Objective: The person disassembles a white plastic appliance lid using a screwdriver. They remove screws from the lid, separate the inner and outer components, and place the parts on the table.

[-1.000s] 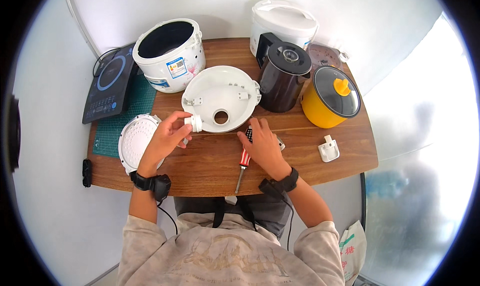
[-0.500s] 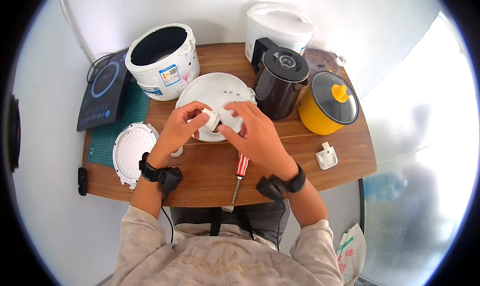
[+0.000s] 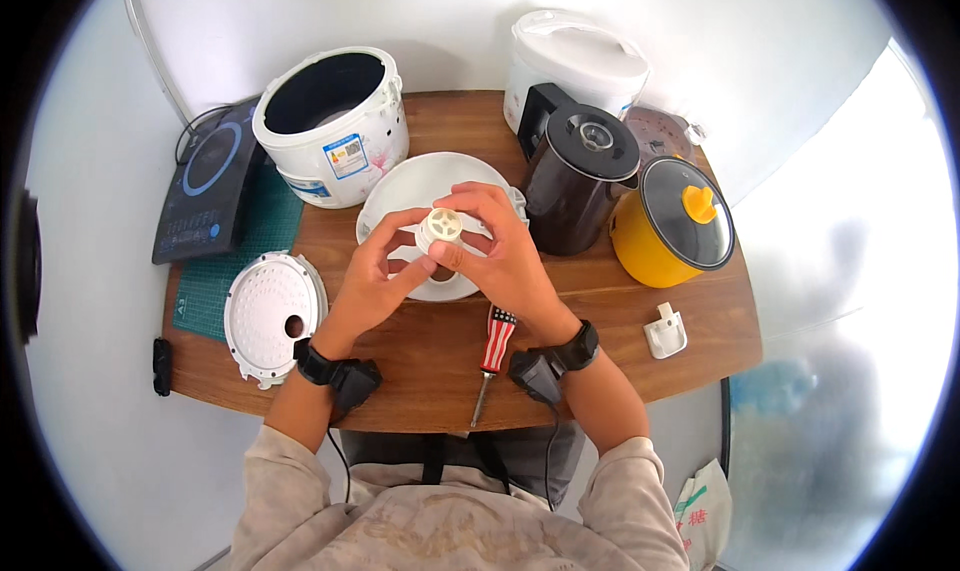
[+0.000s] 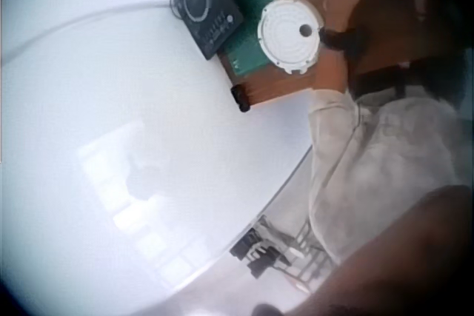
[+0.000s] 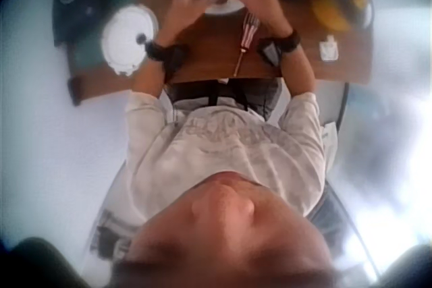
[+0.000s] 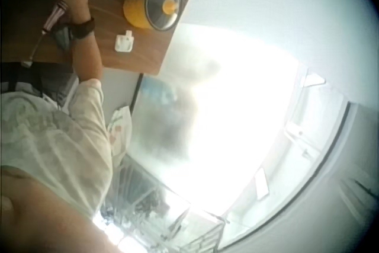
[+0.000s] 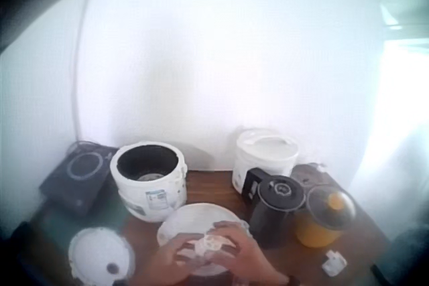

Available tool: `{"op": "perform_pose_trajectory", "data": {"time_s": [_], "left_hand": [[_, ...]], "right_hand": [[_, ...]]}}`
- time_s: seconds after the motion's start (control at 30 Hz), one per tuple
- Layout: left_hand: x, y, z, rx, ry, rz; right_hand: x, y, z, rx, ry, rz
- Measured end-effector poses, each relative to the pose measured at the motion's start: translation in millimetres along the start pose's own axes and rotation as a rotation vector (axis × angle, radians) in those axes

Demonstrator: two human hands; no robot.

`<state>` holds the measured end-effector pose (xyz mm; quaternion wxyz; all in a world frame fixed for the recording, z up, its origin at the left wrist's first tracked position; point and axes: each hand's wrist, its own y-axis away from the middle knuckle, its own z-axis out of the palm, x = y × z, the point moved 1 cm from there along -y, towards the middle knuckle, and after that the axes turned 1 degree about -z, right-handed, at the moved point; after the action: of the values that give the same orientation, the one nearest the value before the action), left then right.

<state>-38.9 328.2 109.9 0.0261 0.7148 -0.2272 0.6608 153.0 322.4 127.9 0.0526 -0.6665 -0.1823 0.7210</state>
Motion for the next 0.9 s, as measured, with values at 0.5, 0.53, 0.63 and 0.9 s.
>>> {"op": "perform_pose_trajectory", "data": {"time_s": [0.5, 0.53, 0.63, 0.9], "left_hand": [[-70, -21, -23, 0.001, -0.113, 0.030], [-75, -24, -21, 0.000, -0.124, 0.029], [-98, -35, -17, -0.050, -0.034, 0.004], [-128, -51, 3, -0.093, 0.160, -0.133]], "right_hand": [[90, -27, -12, -0.097, -0.026, 0.248], [93, -29, -13, -0.076, -0.043, 0.250], [109, -35, -26, -0.095, -0.121, 0.216], [136, -36, -53, -0.108, -0.064, 0.195]]}}
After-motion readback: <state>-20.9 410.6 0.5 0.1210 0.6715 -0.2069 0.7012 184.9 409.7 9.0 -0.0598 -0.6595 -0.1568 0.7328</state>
